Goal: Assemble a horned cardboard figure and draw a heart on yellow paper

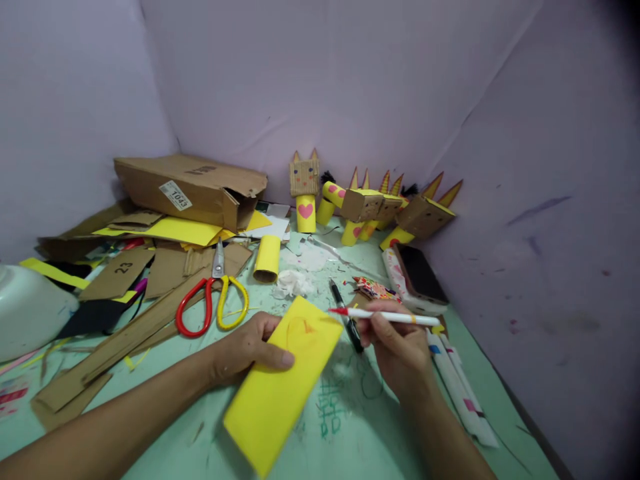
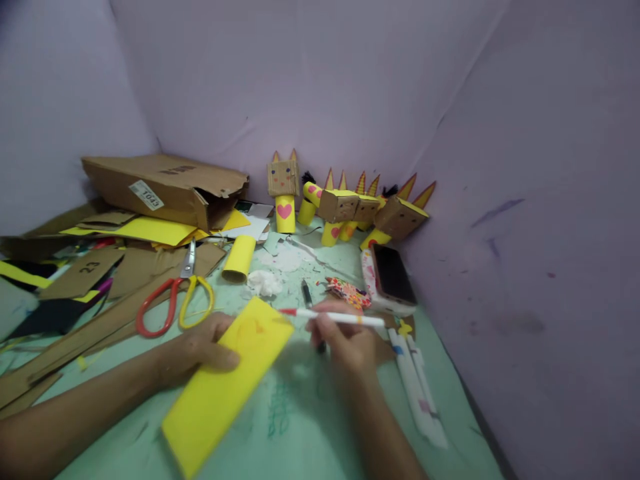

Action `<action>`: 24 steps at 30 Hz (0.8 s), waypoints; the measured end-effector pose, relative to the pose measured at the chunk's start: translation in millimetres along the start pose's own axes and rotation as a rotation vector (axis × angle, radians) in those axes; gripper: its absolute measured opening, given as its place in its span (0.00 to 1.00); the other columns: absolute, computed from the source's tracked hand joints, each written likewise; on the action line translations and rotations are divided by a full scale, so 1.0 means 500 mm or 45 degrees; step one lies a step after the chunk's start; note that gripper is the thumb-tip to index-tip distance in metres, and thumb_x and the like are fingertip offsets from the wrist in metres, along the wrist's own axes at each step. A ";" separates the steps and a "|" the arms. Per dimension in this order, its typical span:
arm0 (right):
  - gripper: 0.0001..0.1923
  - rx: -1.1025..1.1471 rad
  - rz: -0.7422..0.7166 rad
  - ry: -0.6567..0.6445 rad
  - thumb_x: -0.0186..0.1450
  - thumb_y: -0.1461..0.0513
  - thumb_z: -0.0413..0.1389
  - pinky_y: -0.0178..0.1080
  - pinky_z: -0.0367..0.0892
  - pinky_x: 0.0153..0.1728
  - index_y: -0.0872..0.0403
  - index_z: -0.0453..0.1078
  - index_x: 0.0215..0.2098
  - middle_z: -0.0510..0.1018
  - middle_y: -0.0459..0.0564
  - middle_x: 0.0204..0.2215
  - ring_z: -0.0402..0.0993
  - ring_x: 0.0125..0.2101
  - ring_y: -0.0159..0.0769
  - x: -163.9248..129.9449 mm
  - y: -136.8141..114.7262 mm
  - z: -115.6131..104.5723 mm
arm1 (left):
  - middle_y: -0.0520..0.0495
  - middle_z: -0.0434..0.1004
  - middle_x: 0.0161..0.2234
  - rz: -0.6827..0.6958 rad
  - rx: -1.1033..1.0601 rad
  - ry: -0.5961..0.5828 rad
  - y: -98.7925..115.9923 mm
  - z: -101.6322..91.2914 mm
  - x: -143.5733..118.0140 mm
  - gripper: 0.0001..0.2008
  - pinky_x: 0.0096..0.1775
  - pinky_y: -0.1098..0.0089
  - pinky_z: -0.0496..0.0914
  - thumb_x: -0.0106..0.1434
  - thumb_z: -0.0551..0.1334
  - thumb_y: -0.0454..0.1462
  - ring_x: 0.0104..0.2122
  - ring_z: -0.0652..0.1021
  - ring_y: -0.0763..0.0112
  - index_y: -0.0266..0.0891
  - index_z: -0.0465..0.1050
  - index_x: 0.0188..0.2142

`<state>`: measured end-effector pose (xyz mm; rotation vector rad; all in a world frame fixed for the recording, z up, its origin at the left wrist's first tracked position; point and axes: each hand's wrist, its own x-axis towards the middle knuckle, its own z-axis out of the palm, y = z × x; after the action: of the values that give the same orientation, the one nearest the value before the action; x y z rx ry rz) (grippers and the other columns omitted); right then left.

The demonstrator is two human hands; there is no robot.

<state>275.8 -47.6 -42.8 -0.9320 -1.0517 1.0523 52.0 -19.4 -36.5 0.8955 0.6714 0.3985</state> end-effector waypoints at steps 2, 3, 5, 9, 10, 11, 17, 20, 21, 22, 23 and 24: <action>0.08 0.057 -0.071 0.132 0.55 0.58 0.60 0.31 0.62 0.18 0.51 0.72 0.34 0.77 0.45 0.21 0.68 0.18 0.29 0.000 -0.001 0.001 | 0.45 0.80 0.27 0.117 -0.074 0.110 -0.007 0.013 0.006 0.15 0.26 0.73 0.71 0.44 0.67 0.35 0.24 0.77 0.69 0.33 0.76 0.34; 0.08 0.048 -0.078 0.163 0.56 0.58 0.60 0.32 0.63 0.19 0.51 0.72 0.34 0.77 0.45 0.21 0.69 0.18 0.29 -0.001 -0.002 0.003 | 0.45 0.80 0.27 0.170 -0.082 0.175 -0.011 0.020 0.009 0.14 0.27 0.73 0.71 0.45 0.67 0.36 0.24 0.78 0.69 0.33 0.75 0.34; 0.08 -0.028 -0.078 0.197 0.56 0.58 0.60 0.33 0.64 0.19 0.52 0.72 0.33 0.78 0.46 0.21 0.69 0.17 0.29 -0.009 -0.001 0.011 | 0.45 0.80 0.27 0.252 -0.061 0.325 -0.018 0.032 0.014 0.14 0.27 0.71 0.72 0.47 0.67 0.36 0.24 0.78 0.68 0.34 0.73 0.34; 0.07 -0.344 -0.084 0.178 0.55 0.58 0.60 0.34 0.66 0.19 0.53 0.73 0.30 0.77 0.46 0.19 0.72 0.18 0.32 -0.028 0.004 0.026 | 0.46 0.80 0.27 0.314 0.070 0.581 -0.028 0.048 0.020 0.13 0.27 0.70 0.72 0.48 0.67 0.38 0.25 0.78 0.66 0.34 0.72 0.34; 0.07 -0.438 -0.082 0.161 0.54 0.58 0.61 0.34 0.67 0.20 0.54 0.73 0.28 0.77 0.46 0.18 0.73 0.18 0.33 -0.031 0.005 0.029 | 0.46 0.80 0.27 0.318 0.094 0.613 -0.029 0.049 0.020 0.13 0.27 0.70 0.72 0.48 0.67 0.39 0.25 0.78 0.66 0.34 0.72 0.33; 0.07 -0.511 -0.071 0.145 0.53 0.58 0.61 0.34 0.68 0.20 0.54 0.74 0.27 0.77 0.47 0.19 0.74 0.19 0.34 -0.032 0.005 0.032 | 0.46 0.80 0.27 0.322 0.109 0.629 -0.030 0.051 0.020 0.14 0.27 0.70 0.72 0.48 0.67 0.39 0.25 0.78 0.65 0.34 0.72 0.33; 0.10 -0.600 -0.028 0.020 0.54 0.57 0.58 0.35 0.69 0.21 0.56 0.76 0.28 0.79 0.51 0.22 0.76 0.21 0.37 -0.022 0.000 0.045 | 0.45 0.81 0.28 0.311 0.083 0.602 -0.028 0.052 0.016 0.16 0.28 0.68 0.73 0.46 0.68 0.41 0.26 0.79 0.64 0.34 0.72 0.33; 0.10 -0.683 -0.043 0.016 0.55 0.57 0.57 0.35 0.68 0.21 0.56 0.76 0.29 0.79 0.51 0.20 0.74 0.20 0.37 -0.023 0.000 0.046 | 0.46 0.80 0.26 0.318 0.065 0.599 -0.027 0.051 0.015 0.16 0.26 0.69 0.72 0.45 0.68 0.41 0.24 0.78 0.65 0.34 0.72 0.32; 0.10 -0.701 -0.042 0.004 0.55 0.57 0.57 0.35 0.67 0.21 0.56 0.76 0.28 0.78 0.50 0.19 0.74 0.20 0.37 -0.024 0.000 0.045 | 0.47 0.80 0.25 0.321 0.066 0.607 -0.027 0.051 0.015 0.16 0.26 0.70 0.72 0.44 0.68 0.41 0.24 0.78 0.65 0.34 0.72 0.32; 0.10 -0.708 -0.037 -0.024 0.55 0.57 0.57 0.35 0.66 0.21 0.55 0.76 0.27 0.78 0.50 0.19 0.73 0.20 0.36 -0.026 -0.001 0.045 | 0.48 0.80 0.25 0.326 0.069 0.622 -0.027 0.051 0.014 0.16 0.25 0.70 0.72 0.44 0.68 0.41 0.24 0.78 0.66 0.34 0.72 0.31; 0.10 -0.706 -0.028 -0.066 0.55 0.57 0.57 0.35 0.65 0.20 0.55 0.76 0.26 0.78 0.50 0.19 0.73 0.20 0.36 -0.027 -0.001 0.044 | 0.48 0.80 0.24 0.333 0.073 0.641 -0.026 0.051 0.014 0.15 0.25 0.71 0.72 0.44 0.69 0.40 0.23 0.78 0.66 0.35 0.72 0.31; 0.10 -0.696 -0.016 -0.098 0.55 0.57 0.57 0.34 0.65 0.20 0.55 0.76 0.25 0.78 0.50 0.19 0.72 0.20 0.36 -0.027 -0.001 0.043 | 0.48 0.80 0.24 0.342 0.076 0.662 -0.026 0.051 0.013 0.15 0.25 0.71 0.71 0.44 0.69 0.40 0.23 0.78 0.66 0.35 0.72 0.30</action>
<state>253.3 -58.9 -39.9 -1.3237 -1.4449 0.8037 75.0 -37.9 -38.4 0.9490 1.0455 0.8733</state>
